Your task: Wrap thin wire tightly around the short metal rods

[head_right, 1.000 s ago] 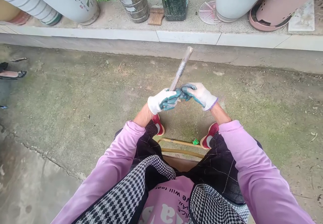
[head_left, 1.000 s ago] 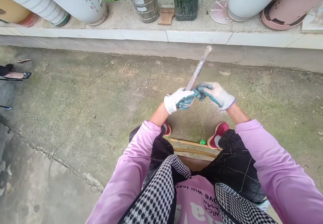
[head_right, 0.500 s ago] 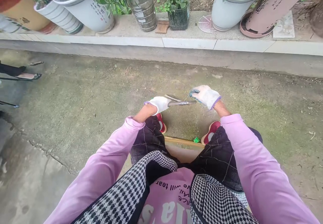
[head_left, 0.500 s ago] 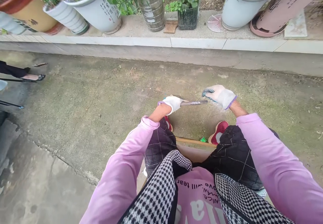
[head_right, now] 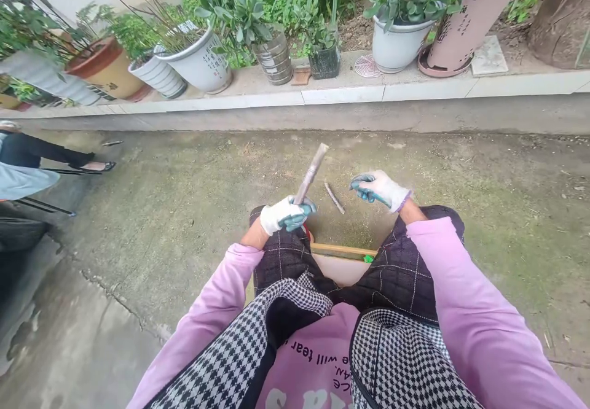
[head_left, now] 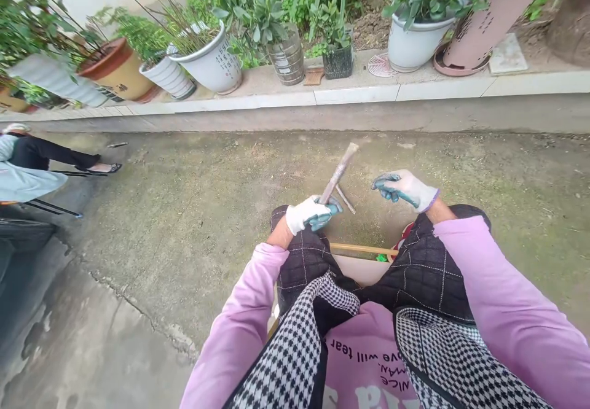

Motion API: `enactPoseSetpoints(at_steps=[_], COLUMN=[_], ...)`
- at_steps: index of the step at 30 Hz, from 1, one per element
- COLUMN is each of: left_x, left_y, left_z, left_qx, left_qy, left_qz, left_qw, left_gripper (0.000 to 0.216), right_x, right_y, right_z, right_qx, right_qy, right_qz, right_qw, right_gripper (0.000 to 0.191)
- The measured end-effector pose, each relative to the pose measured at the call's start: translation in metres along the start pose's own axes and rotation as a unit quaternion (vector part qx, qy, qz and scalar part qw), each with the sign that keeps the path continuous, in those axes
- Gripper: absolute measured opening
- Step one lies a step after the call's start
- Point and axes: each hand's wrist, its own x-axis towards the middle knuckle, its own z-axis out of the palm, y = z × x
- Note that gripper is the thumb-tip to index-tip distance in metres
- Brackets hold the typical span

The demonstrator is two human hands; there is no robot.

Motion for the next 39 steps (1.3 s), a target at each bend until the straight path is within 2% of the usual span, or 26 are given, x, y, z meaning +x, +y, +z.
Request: enactPoseSetpoints(at_steps=[1,3,6,10,14,17,21,24,29,34,36,39], left_x=[0.007,0.021,0.036,0.037,0.031,0.029,0.026,0.026,0.028,0.025,0.020,0.013], left_y=[0.000,0.002,0.005,0.004,0.001,-0.001,-0.003,-0.002,0.002,0.002,0.001,-0.001], left_z=[0.002,0.005,0.006,0.004,0.004,0.004,0.000,-0.002,0.000,0.000,-0.001,-0.001], left_qx=[-0.059,-0.194,-0.292,-0.302,-0.225,-0.196,-0.249,-0.285,-0.289,-0.273,-0.260,-0.247], left_qy=[0.028,0.119,0.213,0.271,0.310,0.308,0.255,0.250,0.298,0.291,0.288,0.282], left_qz=[0.019,0.062,0.007,0.004,0.014,0.021,0.055,0.075,0.104,0.078,0.059,0.045], left_qw=[0.998,0.972,0.932,0.914,0.924,0.931,0.933,0.922,0.904,0.913,0.920,0.926], left_gripper=[0.040,0.032,0.018,0.014,0.015,0.028,0.041,0.046,0.024,0.017,0.017,0.029], right_x=[0.001,0.004,0.005,-0.001,-0.010,-0.018,-0.027,-0.030,-0.029,-0.028,-0.027,-0.026], right_y=[0.003,0.007,0.009,0.007,0.006,0.005,0.001,-0.001,-0.002,0.004,0.006,0.008], right_z=[0.009,0.029,0.050,0.049,0.031,0.022,0.017,0.016,0.019,0.022,0.023,0.022], right_qx=[-0.016,-0.082,-0.191,-0.247,-0.202,-0.138,-0.032,0.013,-0.003,-0.044,-0.059,-0.083], right_qy=[0.006,-0.002,-0.038,-0.031,0.022,0.053,0.057,0.064,0.051,-0.030,-0.049,-0.052], right_qz=[0.005,-0.004,-0.065,-0.084,-0.086,-0.088,-0.047,-0.031,-0.020,-0.021,-0.018,-0.024], right_qw=[1.000,0.997,0.979,0.965,0.975,0.985,0.997,0.997,0.998,0.998,0.997,0.995], right_gripper=[0.036,0.030,0.023,0.024,0.021,0.021,0.034,0.042,0.041,0.038,0.037,0.038])
